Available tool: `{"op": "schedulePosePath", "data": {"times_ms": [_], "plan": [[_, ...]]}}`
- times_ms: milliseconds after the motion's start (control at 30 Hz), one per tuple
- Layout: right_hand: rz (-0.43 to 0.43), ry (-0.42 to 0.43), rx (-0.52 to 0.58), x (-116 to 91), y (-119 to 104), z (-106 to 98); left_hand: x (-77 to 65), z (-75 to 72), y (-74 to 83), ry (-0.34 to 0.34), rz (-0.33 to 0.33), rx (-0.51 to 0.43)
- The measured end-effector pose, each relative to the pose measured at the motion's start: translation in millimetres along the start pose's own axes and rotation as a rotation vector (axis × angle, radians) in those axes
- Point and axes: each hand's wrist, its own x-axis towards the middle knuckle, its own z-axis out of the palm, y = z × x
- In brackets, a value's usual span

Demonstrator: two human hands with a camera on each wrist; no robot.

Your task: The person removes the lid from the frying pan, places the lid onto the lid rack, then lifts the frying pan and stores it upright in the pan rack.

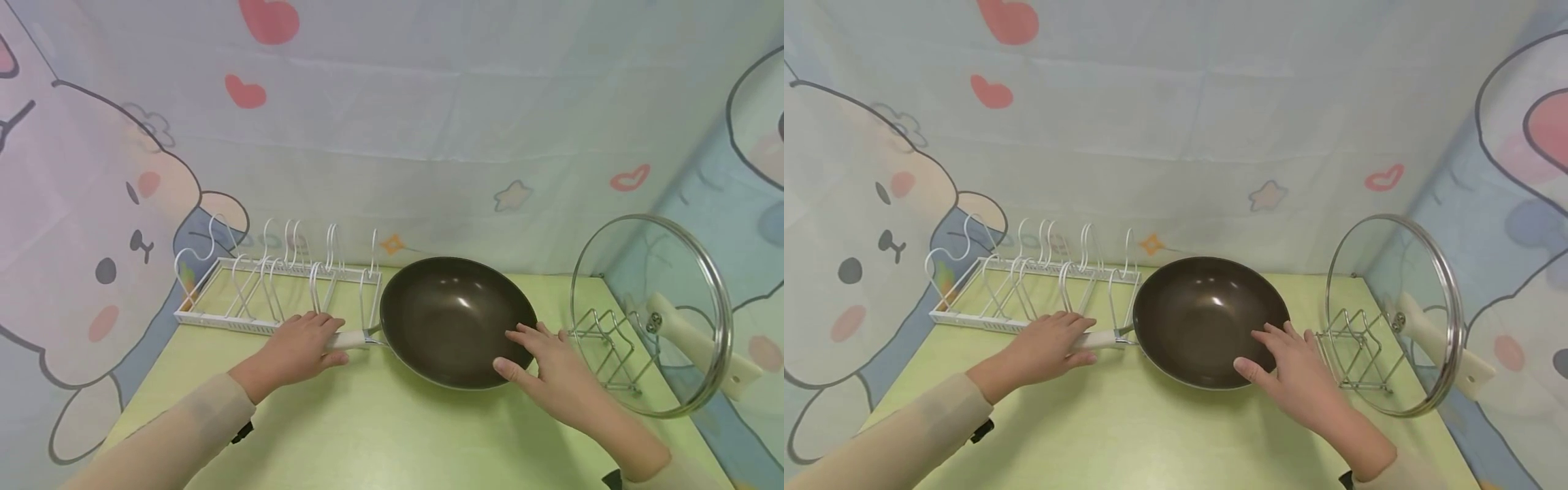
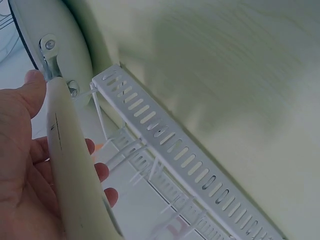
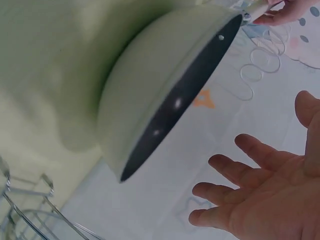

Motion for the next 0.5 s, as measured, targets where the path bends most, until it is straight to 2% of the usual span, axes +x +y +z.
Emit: {"op": "schedulePosePath", "data": {"times_ms": [333,500], "plan": [[-0.004,0.124,-0.049,-10,2,30,3.7,7.8,-0.7,-0.021,-0.021,0.007],[-0.044,0.231,-0.137,-13,6,41,4.2,8.6,0.9,-0.023,-0.03,-0.007]]}}
